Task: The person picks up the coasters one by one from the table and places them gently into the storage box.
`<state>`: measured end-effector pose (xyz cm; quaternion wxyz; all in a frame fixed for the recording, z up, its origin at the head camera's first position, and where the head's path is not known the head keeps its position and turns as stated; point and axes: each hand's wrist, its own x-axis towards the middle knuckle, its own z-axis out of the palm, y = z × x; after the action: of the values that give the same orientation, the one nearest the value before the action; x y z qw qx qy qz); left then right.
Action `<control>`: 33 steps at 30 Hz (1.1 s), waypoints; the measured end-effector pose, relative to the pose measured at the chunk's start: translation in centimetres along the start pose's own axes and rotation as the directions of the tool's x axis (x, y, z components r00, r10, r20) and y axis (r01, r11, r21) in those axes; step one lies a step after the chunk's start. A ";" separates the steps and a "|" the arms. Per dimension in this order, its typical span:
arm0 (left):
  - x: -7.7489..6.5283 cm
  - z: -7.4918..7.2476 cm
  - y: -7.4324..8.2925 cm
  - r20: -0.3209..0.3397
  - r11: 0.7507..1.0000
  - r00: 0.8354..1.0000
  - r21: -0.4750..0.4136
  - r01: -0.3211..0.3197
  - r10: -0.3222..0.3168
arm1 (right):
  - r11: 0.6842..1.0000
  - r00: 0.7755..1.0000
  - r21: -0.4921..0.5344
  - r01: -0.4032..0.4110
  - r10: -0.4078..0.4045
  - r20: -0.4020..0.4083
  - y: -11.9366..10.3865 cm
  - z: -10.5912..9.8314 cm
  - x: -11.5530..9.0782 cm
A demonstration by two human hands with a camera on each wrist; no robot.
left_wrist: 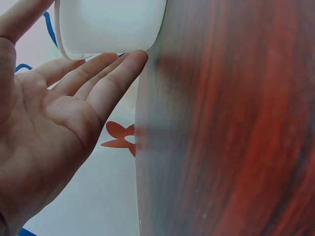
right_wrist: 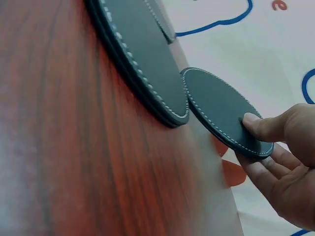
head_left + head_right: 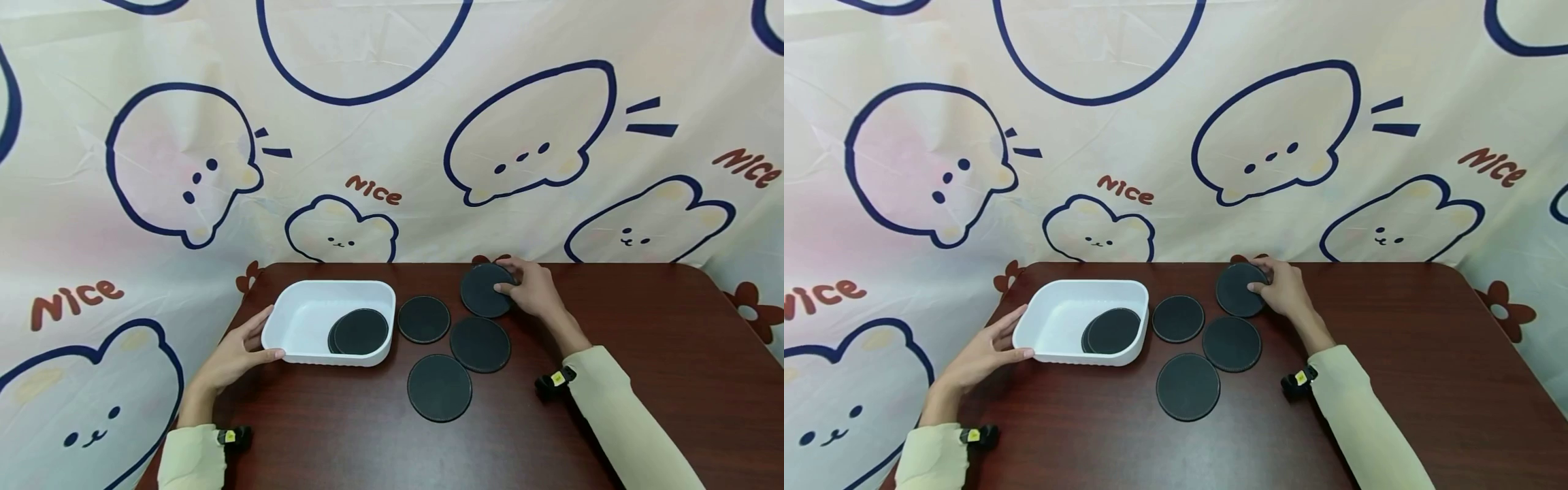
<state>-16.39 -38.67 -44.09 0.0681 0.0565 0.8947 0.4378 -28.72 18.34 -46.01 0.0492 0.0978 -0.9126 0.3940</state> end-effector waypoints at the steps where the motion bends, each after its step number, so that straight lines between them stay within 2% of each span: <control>1: 0.0 0.0 0.0 0.001 1.000 1.000 -0.001 0.001 -0.001 | 1.000 1.000 0.000 -0.002 0.002 -0.005 0.1 -0.1 -0.3; 11: 0.0 0.2 0.0 0.017 0.999 1.000 -0.041 -0.006 0.007 | 0.998 0.999 0.051 -0.044 0.044 0.000 0.5 -1.1 -1.5; 16: 0.0 0.1 -0.1 0.016 0.999 1.000 -0.036 0.000 0.000 | 0.983 0.997 0.167 -0.082 0.082 0.002 0.1 -1.8 -1.6; 21: 0.2 -0.2 -0.1 0.015 1.000 1.000 -0.005 0.012 -0.012 | 0.953 0.990 0.267 -0.140 0.130 0.055 -0.5 -2.1 -1.7; 33: 0.1 -0.1 0.0 0.019 1.000 1.000 -0.009 0.020 -0.020 | 0.933 0.986 0.319 -0.163 0.140 0.096 -1.7 -2.1 -1.9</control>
<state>-16.53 -38.69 -44.07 0.0811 0.0515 0.8925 0.4407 -26.46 19.05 -43.70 -0.0309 0.0480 -0.8408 0.5383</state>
